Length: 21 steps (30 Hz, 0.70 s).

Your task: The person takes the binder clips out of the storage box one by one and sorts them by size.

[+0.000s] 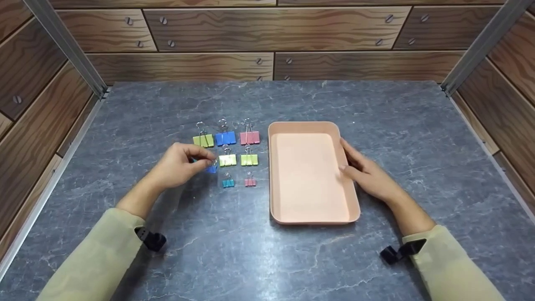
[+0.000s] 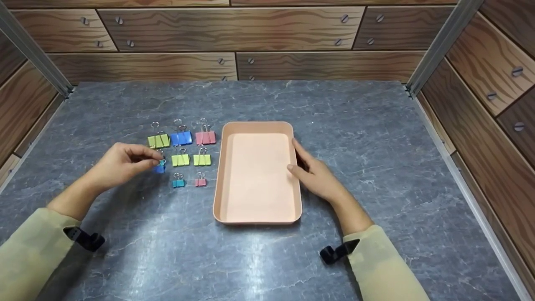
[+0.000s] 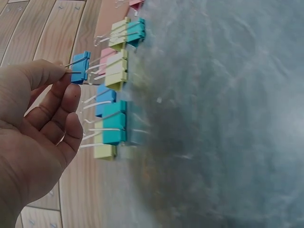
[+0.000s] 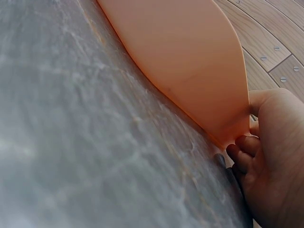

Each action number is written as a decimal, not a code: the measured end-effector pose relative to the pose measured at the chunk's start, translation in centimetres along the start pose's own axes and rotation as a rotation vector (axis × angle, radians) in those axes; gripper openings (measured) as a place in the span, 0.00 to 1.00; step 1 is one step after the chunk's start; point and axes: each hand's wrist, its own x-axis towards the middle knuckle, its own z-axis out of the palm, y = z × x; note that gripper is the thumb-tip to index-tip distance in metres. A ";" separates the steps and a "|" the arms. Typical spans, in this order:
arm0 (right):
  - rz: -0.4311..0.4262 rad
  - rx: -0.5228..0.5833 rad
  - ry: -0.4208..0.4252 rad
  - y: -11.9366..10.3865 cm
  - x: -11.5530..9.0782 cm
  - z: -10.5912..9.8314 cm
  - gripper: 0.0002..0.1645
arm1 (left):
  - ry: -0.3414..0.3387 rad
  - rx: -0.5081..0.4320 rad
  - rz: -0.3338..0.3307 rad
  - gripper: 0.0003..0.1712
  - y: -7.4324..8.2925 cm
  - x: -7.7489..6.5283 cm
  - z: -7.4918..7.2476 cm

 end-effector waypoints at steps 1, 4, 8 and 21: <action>-0.002 0.000 0.002 0.0 0.0 0.0 0.43 | -0.003 0.001 -0.005 0.09 -0.2 -0.1 0.0; -0.007 0.001 0.007 -0.1 0.0 0.0 0.43 | -0.017 -0.009 -0.017 0.09 -0.8 -0.5 0.1; -0.009 0.006 0.007 -0.2 0.0 0.0 0.43 | -0.023 -0.018 -0.025 0.09 -1.5 -1.0 0.1; 0.011 0.047 -0.012 -0.1 0.1 0.0 0.44 | -0.028 -0.038 -0.059 0.09 -2.8 -2.2 0.3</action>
